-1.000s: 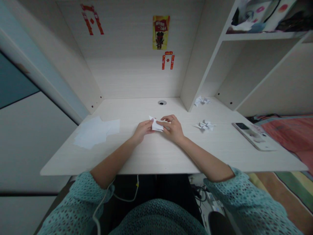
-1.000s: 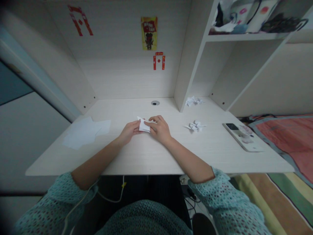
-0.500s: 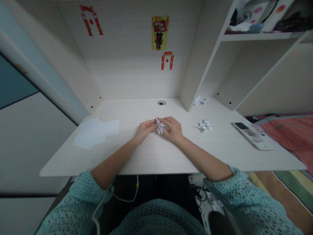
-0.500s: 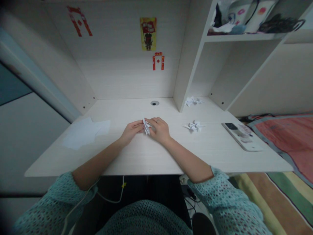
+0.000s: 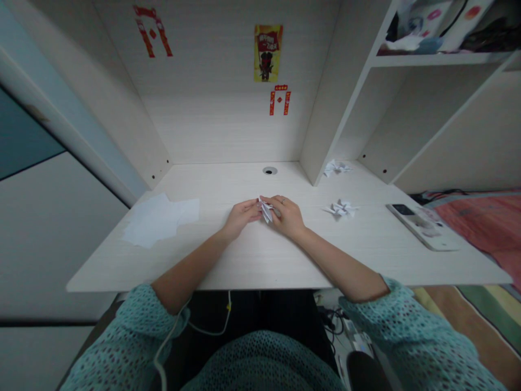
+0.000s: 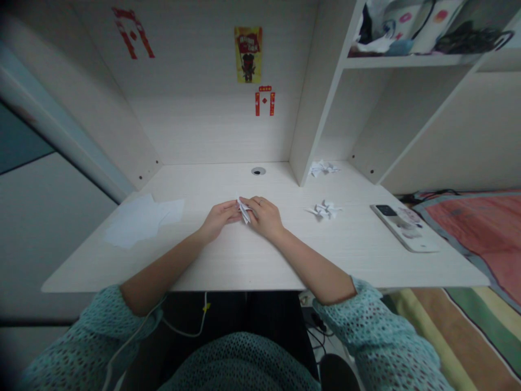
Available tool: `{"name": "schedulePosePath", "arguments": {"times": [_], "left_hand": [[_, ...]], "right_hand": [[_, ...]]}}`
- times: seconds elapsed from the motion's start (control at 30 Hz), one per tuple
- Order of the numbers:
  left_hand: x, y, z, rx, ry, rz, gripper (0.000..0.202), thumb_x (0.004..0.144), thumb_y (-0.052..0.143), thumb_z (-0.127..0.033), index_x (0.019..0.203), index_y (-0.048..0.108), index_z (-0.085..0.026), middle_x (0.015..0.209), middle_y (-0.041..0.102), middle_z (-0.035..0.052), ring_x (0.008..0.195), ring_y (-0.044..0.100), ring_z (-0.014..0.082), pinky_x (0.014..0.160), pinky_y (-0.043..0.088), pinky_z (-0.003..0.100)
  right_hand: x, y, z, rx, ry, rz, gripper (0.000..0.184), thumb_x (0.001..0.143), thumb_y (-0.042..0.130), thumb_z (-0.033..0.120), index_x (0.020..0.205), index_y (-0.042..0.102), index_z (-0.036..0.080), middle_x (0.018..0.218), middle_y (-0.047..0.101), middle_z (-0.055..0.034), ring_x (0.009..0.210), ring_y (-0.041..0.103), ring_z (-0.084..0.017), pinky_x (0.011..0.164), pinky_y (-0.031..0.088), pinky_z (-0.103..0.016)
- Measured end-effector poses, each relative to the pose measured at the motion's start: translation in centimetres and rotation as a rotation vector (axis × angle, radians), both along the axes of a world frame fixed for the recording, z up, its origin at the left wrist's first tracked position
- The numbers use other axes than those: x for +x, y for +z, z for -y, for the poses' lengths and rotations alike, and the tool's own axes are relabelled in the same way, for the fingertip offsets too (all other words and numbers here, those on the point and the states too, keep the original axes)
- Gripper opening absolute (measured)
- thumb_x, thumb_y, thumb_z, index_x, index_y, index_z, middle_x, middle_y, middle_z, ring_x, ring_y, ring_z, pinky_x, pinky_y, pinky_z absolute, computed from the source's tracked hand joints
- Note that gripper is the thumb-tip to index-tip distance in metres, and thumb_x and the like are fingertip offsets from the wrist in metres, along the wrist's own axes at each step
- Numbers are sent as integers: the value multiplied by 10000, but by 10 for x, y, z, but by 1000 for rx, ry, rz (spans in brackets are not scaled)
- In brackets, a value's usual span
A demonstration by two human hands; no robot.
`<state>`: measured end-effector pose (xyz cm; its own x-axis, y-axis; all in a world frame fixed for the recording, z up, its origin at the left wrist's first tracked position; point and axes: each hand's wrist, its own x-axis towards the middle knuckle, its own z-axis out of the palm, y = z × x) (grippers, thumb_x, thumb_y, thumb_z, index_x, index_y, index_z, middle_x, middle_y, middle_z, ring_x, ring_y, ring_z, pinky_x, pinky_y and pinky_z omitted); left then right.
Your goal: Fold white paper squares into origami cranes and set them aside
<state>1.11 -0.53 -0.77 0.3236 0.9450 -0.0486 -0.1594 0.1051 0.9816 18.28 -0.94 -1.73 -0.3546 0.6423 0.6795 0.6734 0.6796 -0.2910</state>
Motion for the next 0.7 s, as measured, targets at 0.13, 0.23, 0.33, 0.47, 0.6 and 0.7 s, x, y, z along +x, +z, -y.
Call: {"name": "schedulePosePath", "arguments": {"times": [0.13,0.23,0.33,0.47,0.6,0.7], "left_hand": [[-1,2,0,-40,-34,2,433,705,685,-395,1063,625,-159,1056,663,104,904,636,183,913,442,372],[-1,3,0,-69,-51,-8,417,708,687,-378,1054,621,-155,1046,665,104,907,636,184,915,441,373],[-2,2,0,-72,-78,26,395,718,681,-369,1040,618,-150,1061,657,109,919,635,190,919,441,377],[-3,2,-1,-66,-101,65,376,740,656,-382,1036,616,-154,1120,631,117,949,629,205,924,440,381],[-4,2,-1,-63,-103,44,384,742,648,-400,1042,620,-163,1117,635,115,963,625,216,929,434,391],[-3,2,0,-48,-104,19,380,743,642,-411,1036,633,-169,1079,654,105,940,632,204,929,428,392]], "right_hand": [[2,1,0,-9,-11,29,369,833,445,158,1181,554,210,931,645,-55,845,589,-175,746,462,-282],[3,0,0,2,-49,63,365,817,475,190,1169,567,215,911,665,-41,789,604,-167,708,449,-267],[3,-2,0,38,-109,95,380,782,522,225,1158,579,240,890,679,-24,720,605,-165,678,431,-271],[3,-4,-1,46,-146,112,433,755,523,203,1184,561,247,905,686,-22,685,603,-165,656,421,-274],[2,-2,0,17,-140,131,473,754,514,191,1223,529,247,911,682,-24,697,607,-168,646,424,-271],[2,1,1,3,-131,147,434,775,510,202,1205,544,250,900,674,-22,699,604,-165,637,426,-269]]}}
